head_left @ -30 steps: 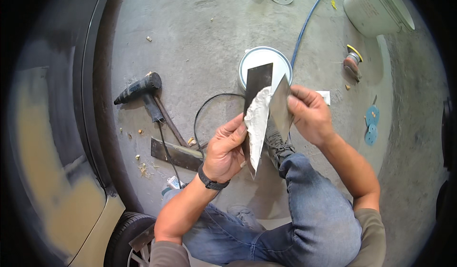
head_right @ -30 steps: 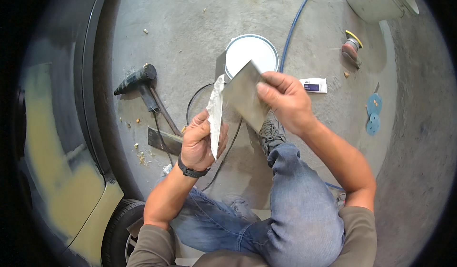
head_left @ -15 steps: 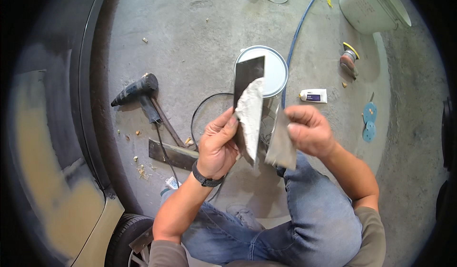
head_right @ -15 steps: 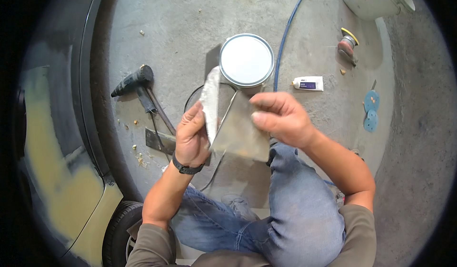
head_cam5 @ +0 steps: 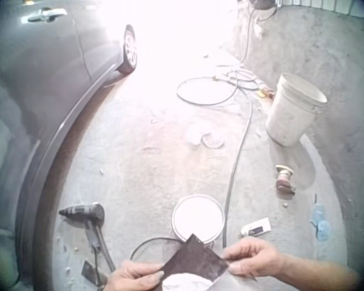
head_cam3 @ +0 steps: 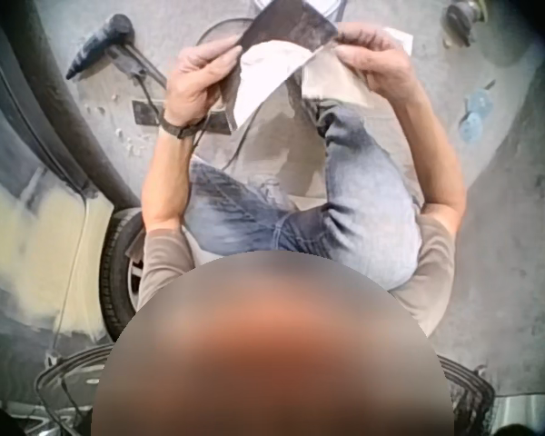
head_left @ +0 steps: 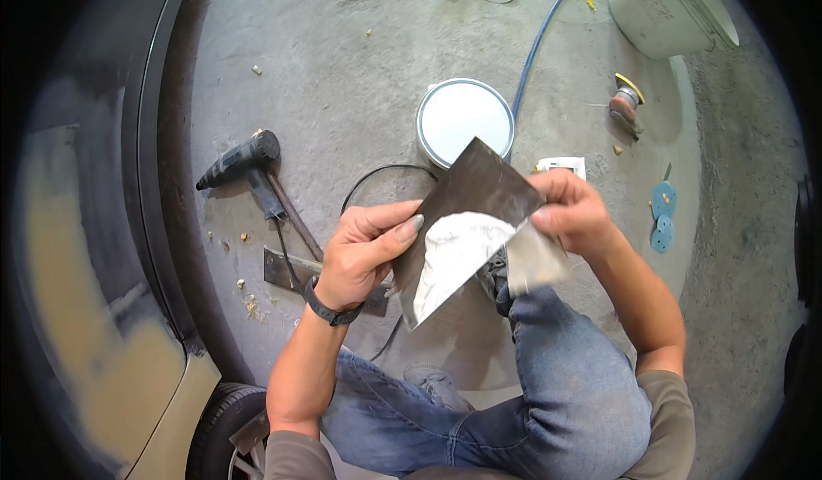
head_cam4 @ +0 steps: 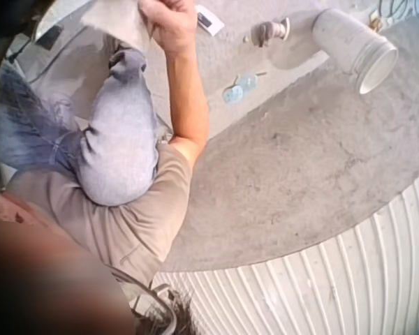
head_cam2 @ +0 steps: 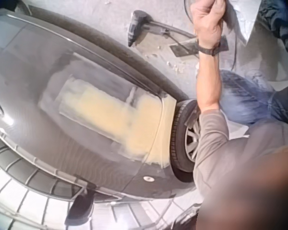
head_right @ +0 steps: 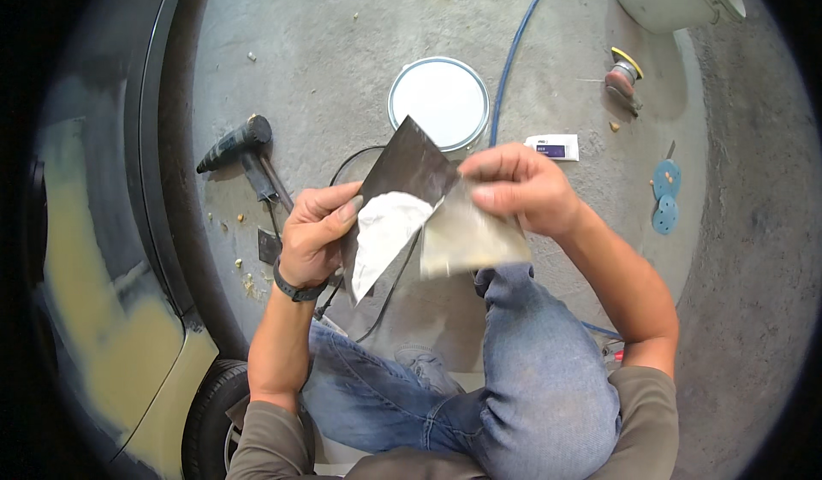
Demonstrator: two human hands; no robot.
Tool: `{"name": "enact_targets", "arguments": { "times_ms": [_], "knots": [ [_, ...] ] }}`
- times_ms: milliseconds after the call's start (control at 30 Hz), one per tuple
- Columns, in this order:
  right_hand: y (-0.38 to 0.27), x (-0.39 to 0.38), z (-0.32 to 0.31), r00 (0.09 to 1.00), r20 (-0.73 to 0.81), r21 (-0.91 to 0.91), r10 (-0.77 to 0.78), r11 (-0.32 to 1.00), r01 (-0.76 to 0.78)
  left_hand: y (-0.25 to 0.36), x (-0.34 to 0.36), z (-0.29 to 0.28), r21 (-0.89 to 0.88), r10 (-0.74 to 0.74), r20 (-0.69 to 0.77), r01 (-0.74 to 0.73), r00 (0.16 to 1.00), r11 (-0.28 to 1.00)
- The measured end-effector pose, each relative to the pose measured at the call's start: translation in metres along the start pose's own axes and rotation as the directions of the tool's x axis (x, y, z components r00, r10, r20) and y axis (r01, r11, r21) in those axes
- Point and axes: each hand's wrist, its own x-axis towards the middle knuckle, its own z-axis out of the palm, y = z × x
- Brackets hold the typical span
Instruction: The person applies body filler to a car's rear bumper using a putty knife, then uses a heat gun to dry the filler. The person repeatedly scrapes and smooths the filler, checking the surface with their hand.
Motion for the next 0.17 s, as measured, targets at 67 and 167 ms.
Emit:
{"name": "enact_targets", "arguments": {
  "times_ms": [67,167],
  "knots": [
    [-0.005,0.009,-0.013,0.993,-0.07,0.097,-0.1,0.99,0.106,0.002,-0.002,0.001,-0.017,0.015,-0.002,-0.015,1.0,1.0],
    [-0.003,0.006,-0.019,0.979,-0.08,0.108,-0.19,0.974,0.198,-0.005,-0.001,0.0,-0.139,0.095,-0.085,-0.106,0.992,0.985]
  ]
}}
